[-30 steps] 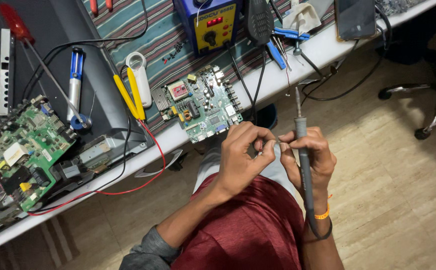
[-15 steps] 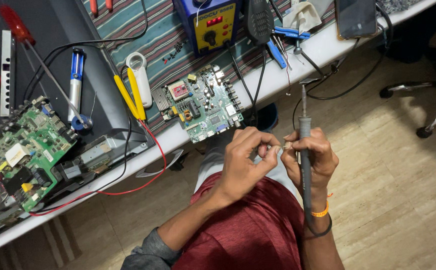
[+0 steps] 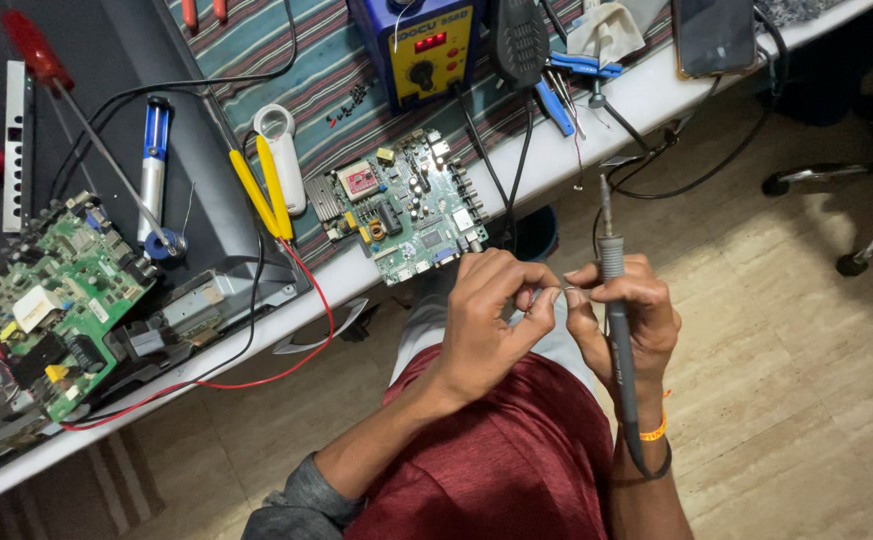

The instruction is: The person solders a small red circuit board module onto a larger TV mainboard on a workbench. They tin the soldering iron tip with solder wire, position the module against the mainboard, and apply the iron to its pins, briefly pausing to move a stool before resuming soldering.

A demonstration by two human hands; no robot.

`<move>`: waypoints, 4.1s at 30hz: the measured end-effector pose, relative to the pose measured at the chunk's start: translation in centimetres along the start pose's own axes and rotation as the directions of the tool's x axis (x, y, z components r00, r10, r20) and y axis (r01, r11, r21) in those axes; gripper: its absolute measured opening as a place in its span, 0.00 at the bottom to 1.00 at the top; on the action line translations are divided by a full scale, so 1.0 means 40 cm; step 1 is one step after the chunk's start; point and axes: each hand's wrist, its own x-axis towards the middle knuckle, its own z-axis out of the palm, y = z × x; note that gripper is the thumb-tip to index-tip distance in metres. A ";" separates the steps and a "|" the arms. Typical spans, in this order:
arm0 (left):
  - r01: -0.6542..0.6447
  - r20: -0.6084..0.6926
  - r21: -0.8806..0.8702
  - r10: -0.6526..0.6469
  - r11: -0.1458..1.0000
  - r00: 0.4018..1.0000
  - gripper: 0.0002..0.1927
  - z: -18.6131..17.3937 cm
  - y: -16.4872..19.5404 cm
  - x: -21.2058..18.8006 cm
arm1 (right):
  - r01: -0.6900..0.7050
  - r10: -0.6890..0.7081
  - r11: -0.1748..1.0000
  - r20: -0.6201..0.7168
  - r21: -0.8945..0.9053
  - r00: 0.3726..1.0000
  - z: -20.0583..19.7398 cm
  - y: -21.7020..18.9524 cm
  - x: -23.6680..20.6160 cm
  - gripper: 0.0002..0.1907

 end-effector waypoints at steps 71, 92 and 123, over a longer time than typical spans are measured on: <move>0.001 0.025 0.079 -0.003 0.997 1.000 0.06 -0.012 -0.001 -0.007 | -0.237 0.280 0.798 0.008 0.554 0.960 0.000 0.043 -0.020 0.19; 0.094 -0.107 -0.006 -0.094 0.996 0.990 0.06 -0.091 -0.028 0.084 | -0.032 0.087 0.898 -0.105 0.439 0.991 0.167 0.067 0.093 0.16; -0.028 -0.470 0.161 0.102 0.987 0.877 0.05 -0.175 -0.274 0.355 | 0.010 0.044 0.933 -0.142 0.359 0.989 0.274 0.102 0.256 0.09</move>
